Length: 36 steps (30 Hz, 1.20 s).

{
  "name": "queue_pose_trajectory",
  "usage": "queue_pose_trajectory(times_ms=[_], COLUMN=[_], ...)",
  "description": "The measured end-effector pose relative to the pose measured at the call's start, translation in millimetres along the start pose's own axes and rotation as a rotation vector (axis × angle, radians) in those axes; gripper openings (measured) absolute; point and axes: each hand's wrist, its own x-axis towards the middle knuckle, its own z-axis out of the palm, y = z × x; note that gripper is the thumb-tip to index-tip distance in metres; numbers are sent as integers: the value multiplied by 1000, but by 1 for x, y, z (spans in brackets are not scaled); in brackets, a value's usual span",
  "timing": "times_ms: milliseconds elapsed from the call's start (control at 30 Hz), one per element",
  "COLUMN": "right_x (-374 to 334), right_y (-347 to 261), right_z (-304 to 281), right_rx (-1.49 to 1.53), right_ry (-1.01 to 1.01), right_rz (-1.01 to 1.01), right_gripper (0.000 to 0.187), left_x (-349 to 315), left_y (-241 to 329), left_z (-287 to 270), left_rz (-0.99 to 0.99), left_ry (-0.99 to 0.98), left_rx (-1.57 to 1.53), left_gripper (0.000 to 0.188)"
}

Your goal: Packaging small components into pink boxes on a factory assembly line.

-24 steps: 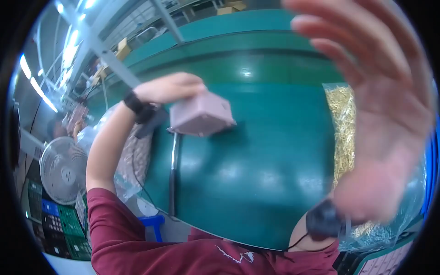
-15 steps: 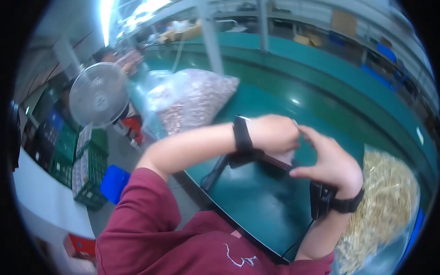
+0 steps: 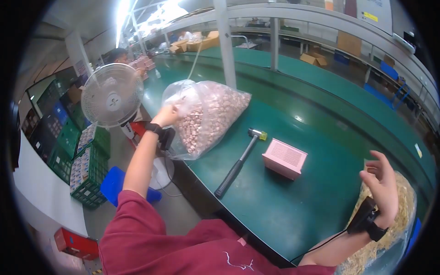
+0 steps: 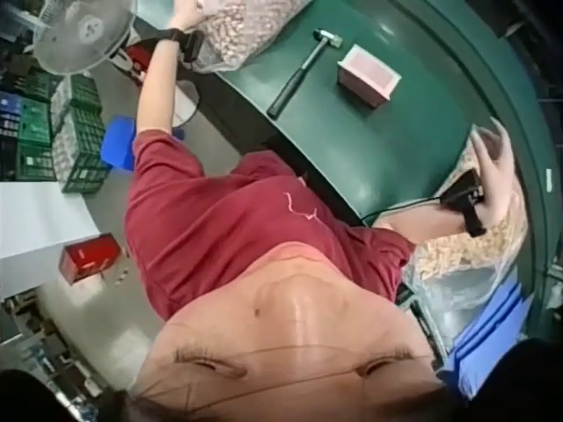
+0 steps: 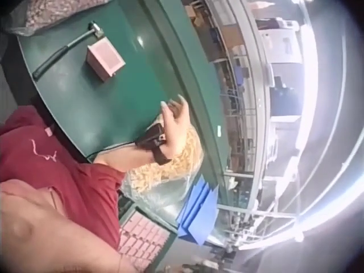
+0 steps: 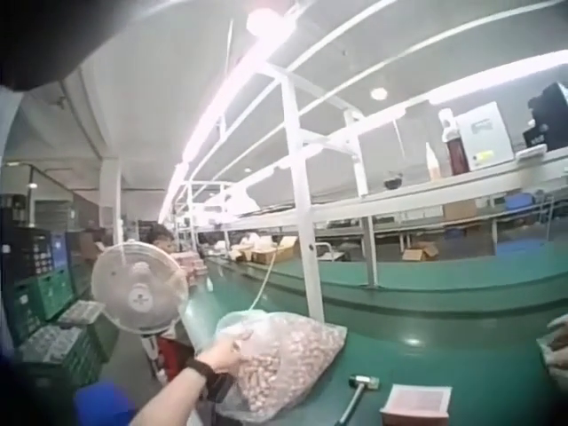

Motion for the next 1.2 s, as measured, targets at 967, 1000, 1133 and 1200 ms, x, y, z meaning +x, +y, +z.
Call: queue_pose_trajectory(times_ms=[967, 1000, 1133, 1200], right_x=[-165, -176, -218, -177], right_y=[275, 291, 323, 273], right_z=[-150, -153, -202, -175], right_rx=[-176, -128, 440, 396], right_ry=[954, 933, 844, 821], right_rz=[504, 494, 644, 775], right_gripper=[29, 31, 52, 59], left_x=[113, 109, 103, 83], left_y=[-143, -124, -50, -60], left_z=[49, 53, 57, 38], left_rz=[350, 434, 309, 172], left_ry=[87, 75, -114, -43], left_rx=[514, 523, 612, 454], left_gripper=[18, 19, 22, 20])
